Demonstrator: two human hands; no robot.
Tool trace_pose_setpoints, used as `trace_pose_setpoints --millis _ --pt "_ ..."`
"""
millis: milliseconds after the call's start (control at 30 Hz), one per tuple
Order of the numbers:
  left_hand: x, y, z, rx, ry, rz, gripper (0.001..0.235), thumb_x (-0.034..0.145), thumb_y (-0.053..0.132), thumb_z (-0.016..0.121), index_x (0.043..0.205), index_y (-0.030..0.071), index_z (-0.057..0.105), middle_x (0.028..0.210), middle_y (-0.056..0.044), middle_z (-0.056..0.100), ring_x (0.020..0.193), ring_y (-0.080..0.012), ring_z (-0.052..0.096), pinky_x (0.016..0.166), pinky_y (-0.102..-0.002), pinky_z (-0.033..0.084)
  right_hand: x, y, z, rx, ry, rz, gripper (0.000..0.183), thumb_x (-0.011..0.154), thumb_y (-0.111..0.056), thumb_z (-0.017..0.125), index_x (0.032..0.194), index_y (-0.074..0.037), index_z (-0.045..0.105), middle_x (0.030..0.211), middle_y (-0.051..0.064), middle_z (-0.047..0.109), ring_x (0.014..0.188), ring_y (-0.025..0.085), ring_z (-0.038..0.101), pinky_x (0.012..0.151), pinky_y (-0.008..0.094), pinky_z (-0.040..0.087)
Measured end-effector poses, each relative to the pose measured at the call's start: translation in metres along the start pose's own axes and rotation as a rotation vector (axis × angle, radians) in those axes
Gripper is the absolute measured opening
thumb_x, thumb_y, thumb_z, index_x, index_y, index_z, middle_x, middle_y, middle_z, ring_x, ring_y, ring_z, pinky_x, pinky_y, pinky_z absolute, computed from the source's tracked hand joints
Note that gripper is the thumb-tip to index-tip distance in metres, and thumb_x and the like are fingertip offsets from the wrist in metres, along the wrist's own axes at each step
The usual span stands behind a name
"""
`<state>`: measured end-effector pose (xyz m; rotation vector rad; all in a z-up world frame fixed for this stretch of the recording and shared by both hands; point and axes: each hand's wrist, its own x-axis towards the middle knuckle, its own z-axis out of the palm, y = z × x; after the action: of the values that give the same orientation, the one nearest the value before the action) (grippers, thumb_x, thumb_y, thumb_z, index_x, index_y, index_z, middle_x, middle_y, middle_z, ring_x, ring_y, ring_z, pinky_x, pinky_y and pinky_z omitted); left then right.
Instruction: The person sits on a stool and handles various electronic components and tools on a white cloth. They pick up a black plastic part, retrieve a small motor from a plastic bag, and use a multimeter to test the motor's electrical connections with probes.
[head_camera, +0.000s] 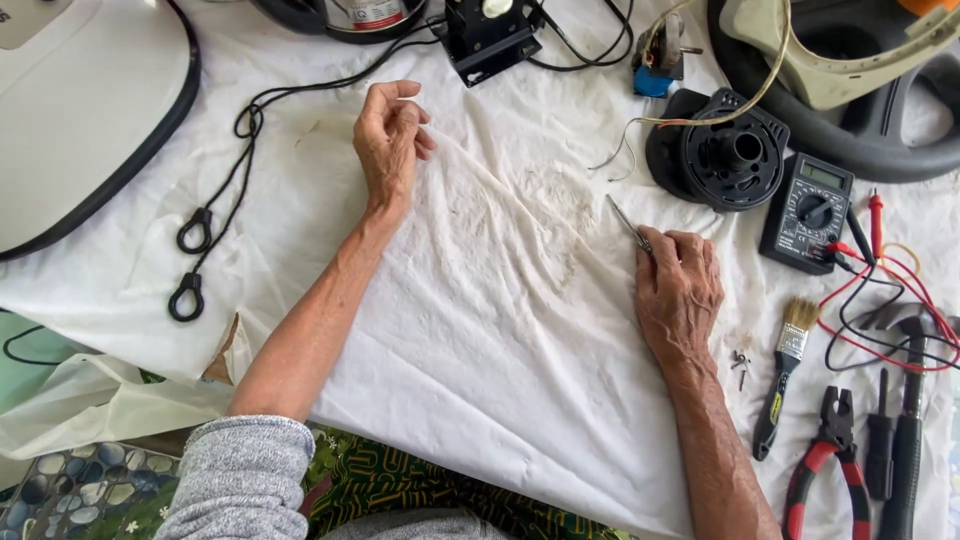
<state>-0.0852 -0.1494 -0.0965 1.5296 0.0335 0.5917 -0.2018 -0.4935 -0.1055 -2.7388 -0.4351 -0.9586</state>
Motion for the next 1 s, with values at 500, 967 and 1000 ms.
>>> trace_pose_setpoints --millis 500,967,1000 --pt "-0.005 0.008 -0.007 0.023 -0.104 -0.048 0.022 0.095 0.014 0.053 0.11 0.003 0.064 0.083 -0.006 0.063 0.06 -0.0137 0.064 0.052 -0.024 0.052 0.002 -0.003 -0.002 0.054 -0.008 0.027 0.016 0.106 -0.013 0.067 0.12 -0.007 0.074 0.105 0.01 0.062 0.092 0.029 0.059 0.078 0.042 0.049" --pt "-0.002 -0.007 -0.007 0.013 -0.059 -0.007 0.022 0.091 0.007 0.05 0.105 0.008 0.066 0.079 -0.006 0.064 0.056 -0.0112 0.063 0.047 -0.023 0.05 -0.001 -0.002 -0.002 0.028 -0.013 -0.019 0.018 0.108 -0.012 0.068 0.124 -0.009 0.076 0.109 0.011 0.063 0.097 0.031 0.06 0.083 0.041 0.052" --pt "-0.003 -0.007 -0.006 0.008 -0.077 0.017 0.022 0.092 0.009 0.049 0.105 0.008 0.066 0.079 -0.006 0.063 0.056 -0.0113 0.063 0.048 -0.023 0.05 -0.001 -0.001 -0.002 0.023 -0.008 -0.017 0.019 0.108 -0.012 0.068 0.125 -0.008 0.076 0.11 0.012 0.064 0.098 0.031 0.061 0.084 0.041 0.053"
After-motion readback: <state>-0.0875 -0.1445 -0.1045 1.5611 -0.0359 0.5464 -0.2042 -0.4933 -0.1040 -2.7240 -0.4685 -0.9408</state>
